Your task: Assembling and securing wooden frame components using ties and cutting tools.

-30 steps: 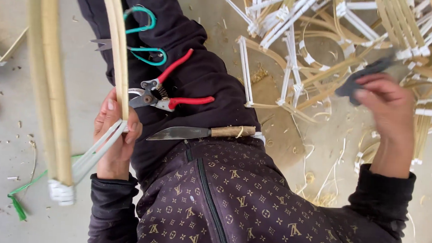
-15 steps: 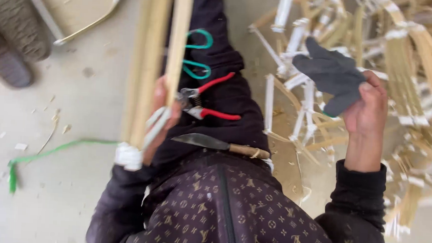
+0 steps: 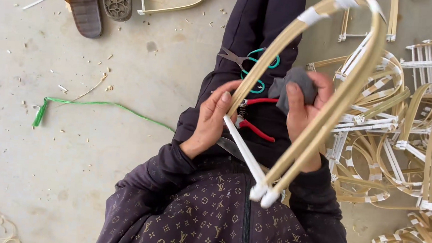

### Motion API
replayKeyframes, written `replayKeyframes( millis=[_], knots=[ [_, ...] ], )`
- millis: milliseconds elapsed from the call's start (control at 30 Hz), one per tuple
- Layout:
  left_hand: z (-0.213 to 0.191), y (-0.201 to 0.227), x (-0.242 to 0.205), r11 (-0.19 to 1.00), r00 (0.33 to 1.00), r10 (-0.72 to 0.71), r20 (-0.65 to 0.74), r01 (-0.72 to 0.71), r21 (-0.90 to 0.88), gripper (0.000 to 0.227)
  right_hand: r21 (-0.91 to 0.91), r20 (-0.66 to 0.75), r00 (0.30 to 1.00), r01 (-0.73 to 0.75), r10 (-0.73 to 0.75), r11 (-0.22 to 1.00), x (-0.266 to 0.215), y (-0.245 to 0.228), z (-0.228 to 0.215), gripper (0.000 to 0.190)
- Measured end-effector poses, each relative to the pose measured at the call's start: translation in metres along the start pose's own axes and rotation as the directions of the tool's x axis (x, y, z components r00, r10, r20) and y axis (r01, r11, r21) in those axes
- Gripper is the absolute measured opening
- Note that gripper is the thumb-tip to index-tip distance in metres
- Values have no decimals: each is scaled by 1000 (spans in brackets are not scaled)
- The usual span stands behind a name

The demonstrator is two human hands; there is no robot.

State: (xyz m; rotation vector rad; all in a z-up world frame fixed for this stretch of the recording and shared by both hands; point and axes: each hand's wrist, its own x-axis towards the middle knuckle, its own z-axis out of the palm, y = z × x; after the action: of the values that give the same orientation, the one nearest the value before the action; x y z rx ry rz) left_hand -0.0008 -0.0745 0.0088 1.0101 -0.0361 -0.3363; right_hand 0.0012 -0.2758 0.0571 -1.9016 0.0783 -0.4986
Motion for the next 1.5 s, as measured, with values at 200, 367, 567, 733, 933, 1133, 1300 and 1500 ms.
replayKeyframes(
  millis=[200, 367, 567, 733, 933, 1133, 1300, 1500],
  knots=[
    [5, -4, -9, 993, 996, 72, 51, -76, 87, 41, -258, 175, 933, 352, -315, 900, -3, -5, 26, 17],
    [28, 52, 12, 949, 943, -311, -118, 301, -90, 39, -252, 291, 923, 330, -254, 910, -11, -12, 19, 15],
    [8, -8, -1, 999, 996, 38, 76, -41, 28, 40, -266, 208, 951, 280, -229, 923, -14, -23, 25, 12],
    [5, -13, -5, 1000, 999, -7, 47, 7, 1, 40, -218, 341, 917, 292, -208, 931, -12, -2, 12, 13],
    [7, -8, 6, 1000, 998, 6, 56, -7, 5, 41, -238, 218, 947, 287, -237, 928, -16, -7, 24, 10],
    [8, -11, -13, 994, 990, -87, 107, 93, -55, 40, -334, 254, 935, 327, -250, 884, -4, 10, 1, 12],
    [-4, -19, 1, 980, 993, -114, 43, 120, -161, 39, -204, 353, 905, 323, -238, 924, -32, 0, 29, 14],
    [-6, -15, -7, 949, 980, -181, 84, 196, -246, 39, -319, 34, 992, 127, -122, 939, 29, 37, 2, 16]
  ],
)
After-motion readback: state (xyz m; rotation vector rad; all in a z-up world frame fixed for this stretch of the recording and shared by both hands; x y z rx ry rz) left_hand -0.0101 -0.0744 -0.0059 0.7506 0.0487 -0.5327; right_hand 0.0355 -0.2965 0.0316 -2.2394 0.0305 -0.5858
